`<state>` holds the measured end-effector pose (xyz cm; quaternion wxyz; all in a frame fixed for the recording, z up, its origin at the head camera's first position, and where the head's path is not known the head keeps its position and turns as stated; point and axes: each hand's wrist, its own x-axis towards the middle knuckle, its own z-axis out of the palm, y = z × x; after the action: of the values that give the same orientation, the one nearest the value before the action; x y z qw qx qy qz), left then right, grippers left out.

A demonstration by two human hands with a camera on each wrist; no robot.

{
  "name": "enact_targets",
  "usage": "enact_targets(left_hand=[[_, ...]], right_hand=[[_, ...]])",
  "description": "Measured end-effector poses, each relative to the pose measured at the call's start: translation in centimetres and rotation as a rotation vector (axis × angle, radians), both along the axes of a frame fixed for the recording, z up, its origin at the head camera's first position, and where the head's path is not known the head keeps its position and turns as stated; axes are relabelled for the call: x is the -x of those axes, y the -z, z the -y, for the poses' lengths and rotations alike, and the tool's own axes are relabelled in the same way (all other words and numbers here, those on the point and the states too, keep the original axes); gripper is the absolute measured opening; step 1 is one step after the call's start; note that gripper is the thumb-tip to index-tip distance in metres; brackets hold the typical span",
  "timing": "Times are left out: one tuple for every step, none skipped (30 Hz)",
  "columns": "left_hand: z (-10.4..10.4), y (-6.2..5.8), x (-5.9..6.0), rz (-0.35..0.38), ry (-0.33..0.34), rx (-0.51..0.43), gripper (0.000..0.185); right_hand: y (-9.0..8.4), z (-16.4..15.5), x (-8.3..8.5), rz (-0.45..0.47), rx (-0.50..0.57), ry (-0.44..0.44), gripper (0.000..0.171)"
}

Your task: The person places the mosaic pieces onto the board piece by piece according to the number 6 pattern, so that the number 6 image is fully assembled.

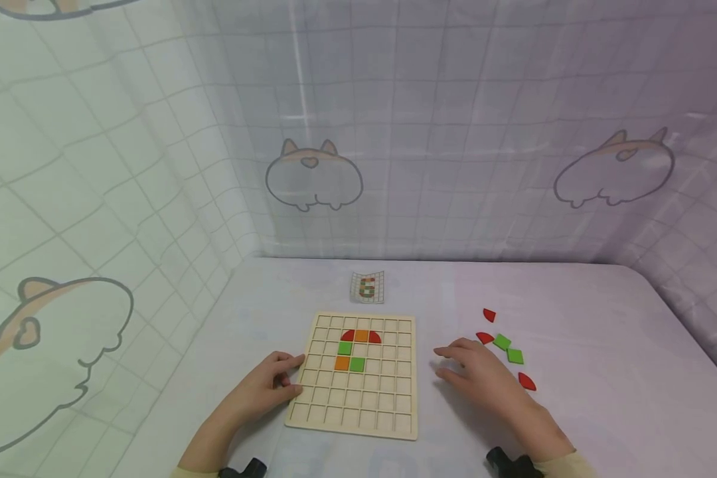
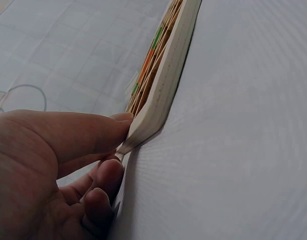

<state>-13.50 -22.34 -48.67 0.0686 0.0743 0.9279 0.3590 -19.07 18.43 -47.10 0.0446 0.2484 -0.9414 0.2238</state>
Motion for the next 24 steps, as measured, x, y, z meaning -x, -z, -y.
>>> enact_targets(left_hand=[[0.0, 0.0, 0.0, 0.0, -0.001, -0.003, 0.059], [0.0, 0.1, 0.0, -0.001, -0.002, -0.004, 0.059], [0.0, 0.1, 0.0, -0.003, -0.002, -0.004, 0.059], [0.0, 0.2, 0.0, -0.004, -0.003, -0.002, 0.059], [0.1, 0.3, 0.1, -0.006, -0.002, 0.001, 0.059], [0.1, 0.4, 0.1, -0.006, -0.002, 0.003, 0.059], [0.1, 0.4, 0.1, -0.008, -0.003, 0.005, 0.059], [0.1, 0.5, 0.2, -0.009, -0.002, 0.007, 0.059], [0.1, 0.5, 0.2, -0.009, -0.001, 0.007, 0.059], [0.1, 0.5, 0.2, -0.009, 0.0, 0.007, 0.059], [0.1, 0.5, 0.2, -0.008, 0.0, 0.006, 0.059], [0.1, 0.6, 0.2, -0.007, -0.001, 0.005, 0.059], [0.1, 0.5, 0.2, -0.005, -0.001, 0.005, 0.059], [0.1, 0.5, 0.2, -0.004, -0.002, 0.005, 0.059], [0.1, 0.5, 0.2, -0.002, -0.005, 0.006, 0.059], [0.0, 0.5, 0.2, 0.0, -0.008, 0.008, 0.059], [0.0, 0.5, 0.2, 0.002, -0.01, 0.011, 0.059], [0.0, 0.5, 0.2, 0.004, -0.013, 0.012, 0.059], [0.0, 0.5, 0.2, 0.005, -0.015, 0.016, 0.059], [0.1, 0.5, 0.2, 0.004, -0.016, 0.021, 0.059], [0.1, 0.5, 0.2, 0.003, -0.017, 0.026, 0.059], [0.1, 0.5, 0.2, 0.001, -0.017, 0.031, 0.06], [0.1, 0.5, 0.2, -0.001, -0.017, 0.035, 0.06], [0.2, 0.5, 0.2, -0.002, -0.019, 0.04, 0.06]], right_hand=[[0.0, -0.5, -0.1, 0.001, 0.006, 0.013, 0.037], [0.1, -1.0, -0.2, 0.002, 0.007, 0.026, 0.037], [0.1, -1.5, -0.3, 0.006, 0.012, 0.037, 0.037], [0.1, -2.0, -0.4, 0.007, 0.013, 0.046, 0.037], [0.1, -2.5, -0.5, 0.01, 0.013, 0.059, 0.037], [0.2, -2.9, -0.6, 0.013, 0.007, 0.07, 0.037], [0.2, -3.4, -0.7, 0.016, 0.004, 0.082, 0.037], [0.2, -3.8, -0.8, 0.021, 0.005, 0.093, 0.037], [0.2, -4.3, -0.9, 0.026, 0.007, 0.109, 0.037], [0.2, -4.7, -1.0, 0.029, 0.006, 0.124, 0.037], [0.2, -5.1, -1.0, 0.036, 0.006, 0.139, 0.037], [0.3, -5.5, -1.1, 0.048, 0.009, 0.156, 0.037], [0.3, -5.9, -1.2, 0.056, 0.016, 0.171, 0.038], [0.3, -6.2, -1.2, 0.062, 0.02, 0.184, 0.038], [0.3, -6.6, -1.2, 0.066, 0.022, 0.193, 0.039], [0.4, -6.9, -1.2, 0.063, 0.026, 0.2, 0.04], [0.4, -7.1, -1.2, 0.064, 0.029, 0.207, 0.04], [0.5, -7.4, -1.3, 0.062, 0.032, 0.212, 0.04], [0.6, -7.6, -1.3, 0.059, 0.033, 0.213, 0.041], [0.6, -7.8, -1.3, 0.059, 0.029, 0.217, 0.042], [0.6, -8.0, -1.3, 0.06, 0.027, 0.219, 0.042], [0.7, -8.2, -1.4, 0.061, 0.023, 0.225, 0.043], [0.6, -8.4, -1.4, 0.069, 0.017, 0.233, 0.043], [0.6, -8.6, -1.4, 0.08, 0.009, 0.245, 0.044]])
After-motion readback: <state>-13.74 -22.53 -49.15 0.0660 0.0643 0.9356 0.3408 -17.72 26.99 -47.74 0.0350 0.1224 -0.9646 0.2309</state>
